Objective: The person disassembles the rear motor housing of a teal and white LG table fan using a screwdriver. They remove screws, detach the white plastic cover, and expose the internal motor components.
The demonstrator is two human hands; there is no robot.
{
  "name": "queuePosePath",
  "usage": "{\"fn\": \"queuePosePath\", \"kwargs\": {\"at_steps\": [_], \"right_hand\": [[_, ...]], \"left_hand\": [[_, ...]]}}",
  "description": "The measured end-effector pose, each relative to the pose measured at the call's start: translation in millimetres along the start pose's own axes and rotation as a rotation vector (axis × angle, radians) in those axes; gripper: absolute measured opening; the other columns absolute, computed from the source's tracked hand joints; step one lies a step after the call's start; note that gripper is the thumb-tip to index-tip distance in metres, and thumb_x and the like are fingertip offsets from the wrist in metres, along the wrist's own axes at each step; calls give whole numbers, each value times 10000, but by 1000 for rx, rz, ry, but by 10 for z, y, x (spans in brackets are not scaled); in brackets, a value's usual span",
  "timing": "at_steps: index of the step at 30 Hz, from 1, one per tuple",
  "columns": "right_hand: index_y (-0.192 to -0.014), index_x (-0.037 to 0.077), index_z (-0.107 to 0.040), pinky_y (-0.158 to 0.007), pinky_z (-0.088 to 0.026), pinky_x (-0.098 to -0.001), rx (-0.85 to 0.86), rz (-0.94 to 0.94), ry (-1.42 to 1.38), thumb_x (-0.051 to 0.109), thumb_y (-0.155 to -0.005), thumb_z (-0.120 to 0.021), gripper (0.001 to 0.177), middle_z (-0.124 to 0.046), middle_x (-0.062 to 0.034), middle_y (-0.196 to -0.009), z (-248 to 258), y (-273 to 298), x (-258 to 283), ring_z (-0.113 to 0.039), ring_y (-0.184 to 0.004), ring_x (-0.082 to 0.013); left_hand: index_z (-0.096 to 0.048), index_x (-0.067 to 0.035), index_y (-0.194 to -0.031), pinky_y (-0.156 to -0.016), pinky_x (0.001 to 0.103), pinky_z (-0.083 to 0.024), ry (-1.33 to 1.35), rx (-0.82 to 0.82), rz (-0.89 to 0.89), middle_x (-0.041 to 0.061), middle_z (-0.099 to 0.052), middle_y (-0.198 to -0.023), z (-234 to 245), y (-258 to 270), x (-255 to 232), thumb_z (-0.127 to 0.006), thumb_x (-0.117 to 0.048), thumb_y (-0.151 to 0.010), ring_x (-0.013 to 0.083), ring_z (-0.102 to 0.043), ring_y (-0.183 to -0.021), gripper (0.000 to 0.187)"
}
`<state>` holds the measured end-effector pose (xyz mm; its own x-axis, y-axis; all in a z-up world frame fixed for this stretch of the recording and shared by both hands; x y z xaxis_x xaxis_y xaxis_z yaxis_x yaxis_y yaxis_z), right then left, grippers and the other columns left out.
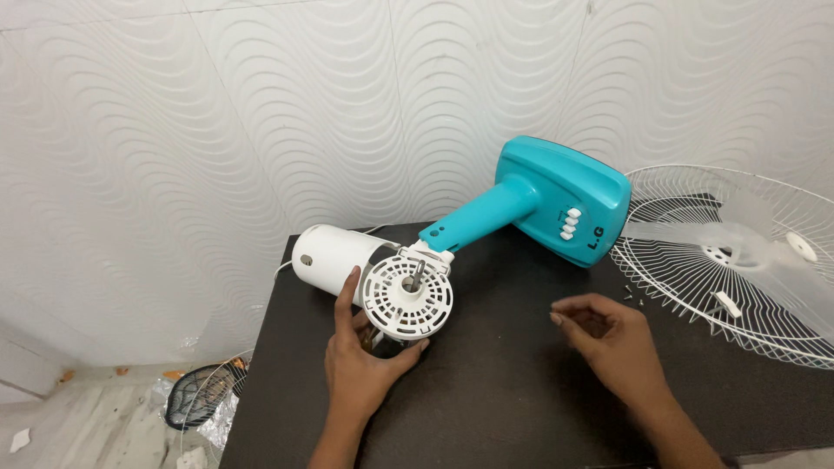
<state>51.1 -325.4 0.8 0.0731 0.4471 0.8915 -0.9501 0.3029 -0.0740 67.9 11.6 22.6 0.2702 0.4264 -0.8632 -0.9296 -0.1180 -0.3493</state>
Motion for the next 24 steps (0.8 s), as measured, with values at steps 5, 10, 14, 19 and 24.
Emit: {"fn": "queuePosePath", "kwargs": {"at_steps": [5, 10, 14, 19, 24], "right_hand": [[-969, 100, -805, -626, -563, -289, 265, 482, -73, 80, -822, -752, 157, -783, -23, -904, -356, 265, 802, -717, -752, -119], [-1250, 148, -727, -660, -519, -366, 287, 925, 258, 36, -790, -718, 474, -622, -53, -868, -797, 657, 1275, -615, -784, -220], [-1341, 155, -664, -686, -521, -382, 263, 1007, 308, 42, -777, -717, 578, -606, -49, -948, -930, 759, 1380, -595, -831, -231], [-1339, 162, -677, -671, -520, -381, 273, 960, 337, 39, -766, -705, 587, -610, -45, -934, -951, 714, 1356, -592, -823, -230], [-1301, 146, -691, -678, -521, -371, 274, 950, 298, 36, -782, -688, 530, -603, -40, -933, -936, 709, 1366, -592, -836, -217]], "left_hand": [[-155, -243, -1575, -906, 383, -598, 16, -12, 1, 107, -805, -1074, 14, 17, -45, -966, -250, -524, 231, -781, -1030, 1328], [-170, -225, -1573, -874, 360, -622, 26, 10, -6, 91, -807, -1077, -12, 13, -30, -964, -270, -527, 215, -798, -1003, 1314], [-244, -208, -1563, -848, 356, -631, 38, -10, -87, 99, -812, -1048, -7, 19, -61, -966, -275, -558, 220, -806, -983, 1239], [-320, -210, -1556, -810, 346, -643, 50, -23, -190, 93, -819, -1061, 0, 46, -79, -945, -266, -601, 221, -819, -965, 1143], [-410, -221, -1507, -783, 328, -667, -10, -11, -209, 91, -803, -1095, -45, 71, -71, -938, -305, -638, 207, -815, -951, 1021]]}}
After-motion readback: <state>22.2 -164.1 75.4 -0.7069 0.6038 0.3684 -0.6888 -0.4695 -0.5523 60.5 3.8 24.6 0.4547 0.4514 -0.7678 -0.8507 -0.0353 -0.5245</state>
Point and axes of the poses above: each hand's wrist, its own y-axis away from the middle knuckle, its own z-axis out of the back of the hand, x = y × z, the point moved 7 cm from there along -y, towards the middle knuckle
